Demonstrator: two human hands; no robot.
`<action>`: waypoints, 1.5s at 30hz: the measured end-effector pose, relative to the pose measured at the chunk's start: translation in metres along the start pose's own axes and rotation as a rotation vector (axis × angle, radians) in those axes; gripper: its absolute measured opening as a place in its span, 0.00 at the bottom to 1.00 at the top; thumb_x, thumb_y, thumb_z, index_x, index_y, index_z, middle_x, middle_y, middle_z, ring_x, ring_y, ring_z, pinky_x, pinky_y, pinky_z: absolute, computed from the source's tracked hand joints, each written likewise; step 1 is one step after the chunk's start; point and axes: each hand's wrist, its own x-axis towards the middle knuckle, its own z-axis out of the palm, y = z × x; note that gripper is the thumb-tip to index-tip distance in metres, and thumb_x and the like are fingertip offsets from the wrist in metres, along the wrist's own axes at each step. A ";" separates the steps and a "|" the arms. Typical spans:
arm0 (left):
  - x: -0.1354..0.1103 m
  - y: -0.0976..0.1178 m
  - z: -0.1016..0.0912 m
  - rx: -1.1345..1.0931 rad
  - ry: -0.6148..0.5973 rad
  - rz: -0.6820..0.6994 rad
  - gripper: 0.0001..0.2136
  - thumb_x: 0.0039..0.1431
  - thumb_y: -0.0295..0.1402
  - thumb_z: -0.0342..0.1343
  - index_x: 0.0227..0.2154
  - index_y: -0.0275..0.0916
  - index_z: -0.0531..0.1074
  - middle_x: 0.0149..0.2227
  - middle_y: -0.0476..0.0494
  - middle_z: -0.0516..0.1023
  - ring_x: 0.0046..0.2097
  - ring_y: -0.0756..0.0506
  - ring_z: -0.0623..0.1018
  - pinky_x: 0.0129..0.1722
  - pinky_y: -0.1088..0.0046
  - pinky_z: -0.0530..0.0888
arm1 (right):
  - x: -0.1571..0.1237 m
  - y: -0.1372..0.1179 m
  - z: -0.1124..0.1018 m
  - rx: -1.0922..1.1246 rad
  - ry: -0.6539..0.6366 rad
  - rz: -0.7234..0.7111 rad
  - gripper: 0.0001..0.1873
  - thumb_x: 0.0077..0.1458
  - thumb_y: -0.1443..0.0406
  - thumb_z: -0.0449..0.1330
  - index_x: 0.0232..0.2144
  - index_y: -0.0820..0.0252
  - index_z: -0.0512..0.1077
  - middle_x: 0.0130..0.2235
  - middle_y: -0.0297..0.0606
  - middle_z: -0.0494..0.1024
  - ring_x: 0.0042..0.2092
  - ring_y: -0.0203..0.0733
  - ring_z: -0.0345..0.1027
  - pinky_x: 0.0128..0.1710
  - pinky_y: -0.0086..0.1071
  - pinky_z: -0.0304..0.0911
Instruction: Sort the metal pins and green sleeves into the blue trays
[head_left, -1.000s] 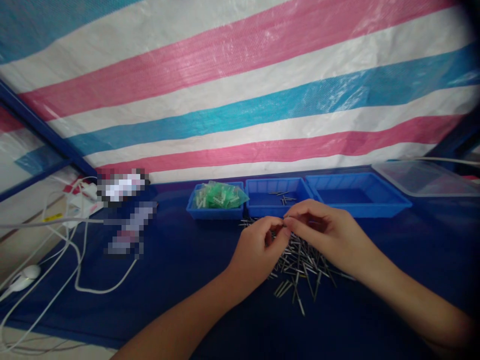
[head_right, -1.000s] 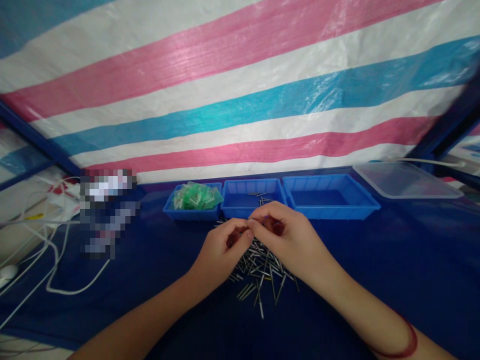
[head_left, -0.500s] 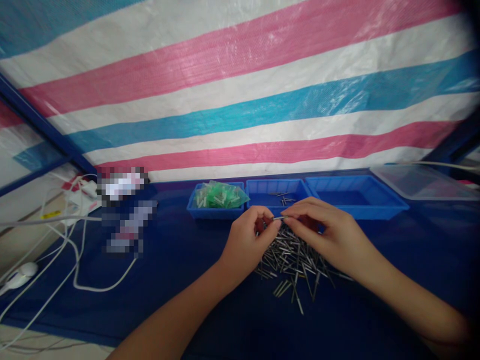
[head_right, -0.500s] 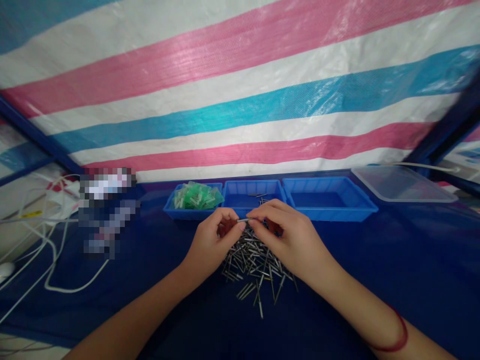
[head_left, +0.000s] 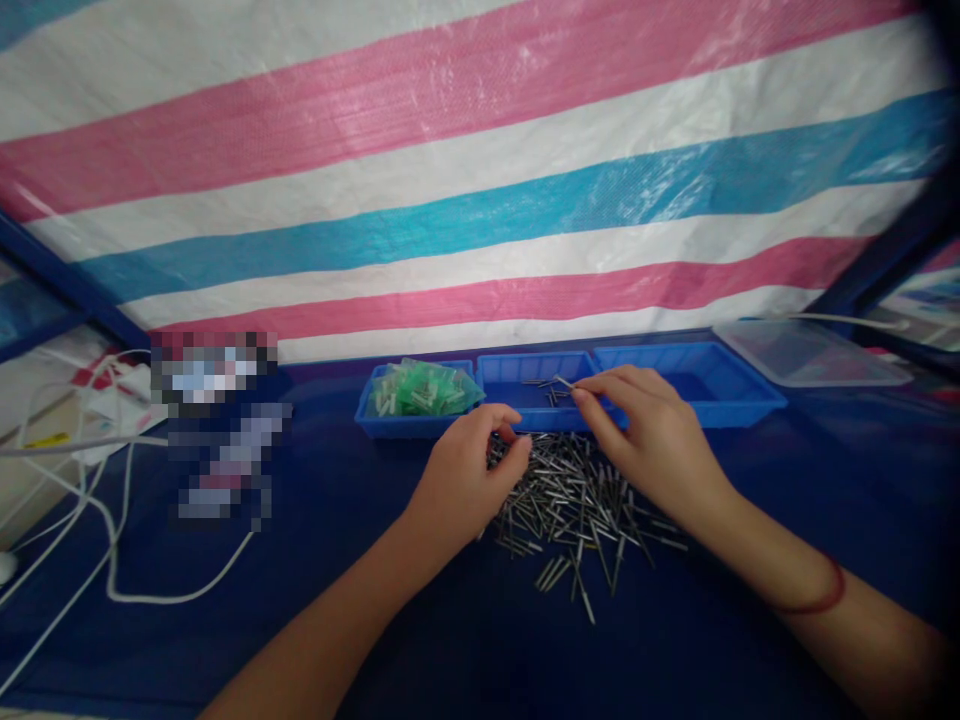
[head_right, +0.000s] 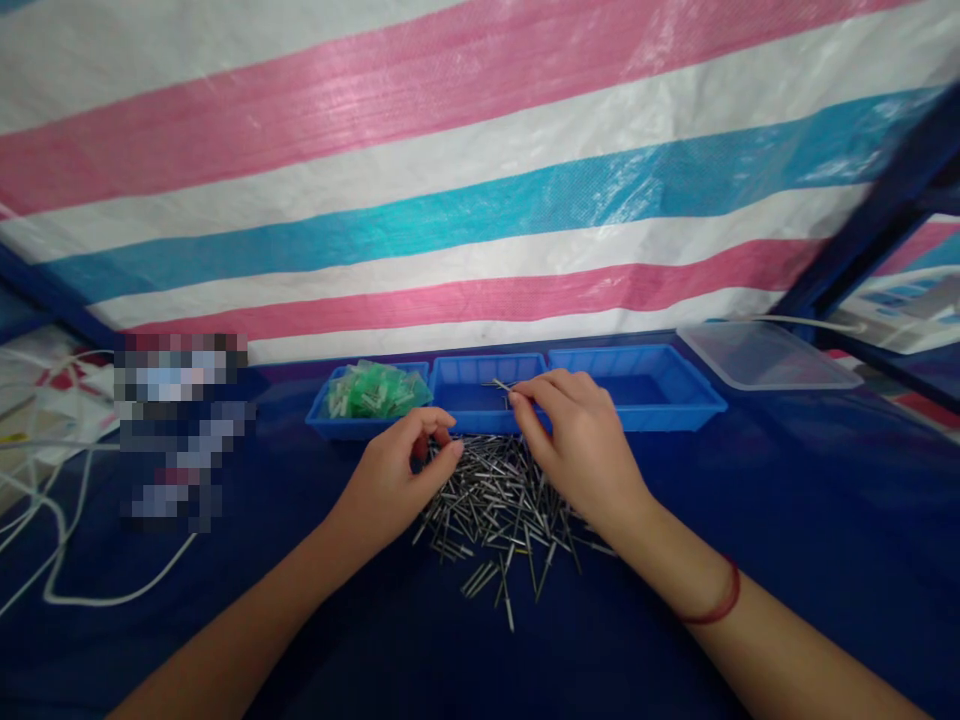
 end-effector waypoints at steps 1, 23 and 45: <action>0.000 0.000 -0.004 0.053 -0.043 0.041 0.07 0.59 0.31 0.53 0.40 0.38 0.67 0.36 0.46 0.75 0.36 0.47 0.73 0.39 0.68 0.69 | 0.001 0.003 0.001 -0.066 0.008 0.016 0.11 0.61 0.62 0.52 0.36 0.59 0.74 0.37 0.42 0.76 0.40 0.48 0.67 0.41 0.42 0.61; -0.026 0.018 0.010 0.584 -0.346 0.102 0.11 0.59 0.41 0.55 0.33 0.37 0.73 0.37 0.41 0.76 0.38 0.40 0.75 0.35 0.63 0.68 | -0.017 -0.028 -0.003 0.166 -0.130 -0.119 0.06 0.58 0.67 0.55 0.35 0.59 0.72 0.36 0.39 0.77 0.39 0.43 0.68 0.42 0.41 0.61; -0.013 0.014 0.005 -0.298 0.010 -0.143 0.08 0.62 0.35 0.51 0.36 0.37 0.73 0.31 0.49 0.71 0.33 0.50 0.70 0.34 0.75 0.66 | -0.017 -0.037 -0.010 0.650 -0.404 0.242 0.13 0.61 0.57 0.52 0.36 0.56 0.73 0.33 0.35 0.75 0.35 0.40 0.66 0.36 0.34 0.61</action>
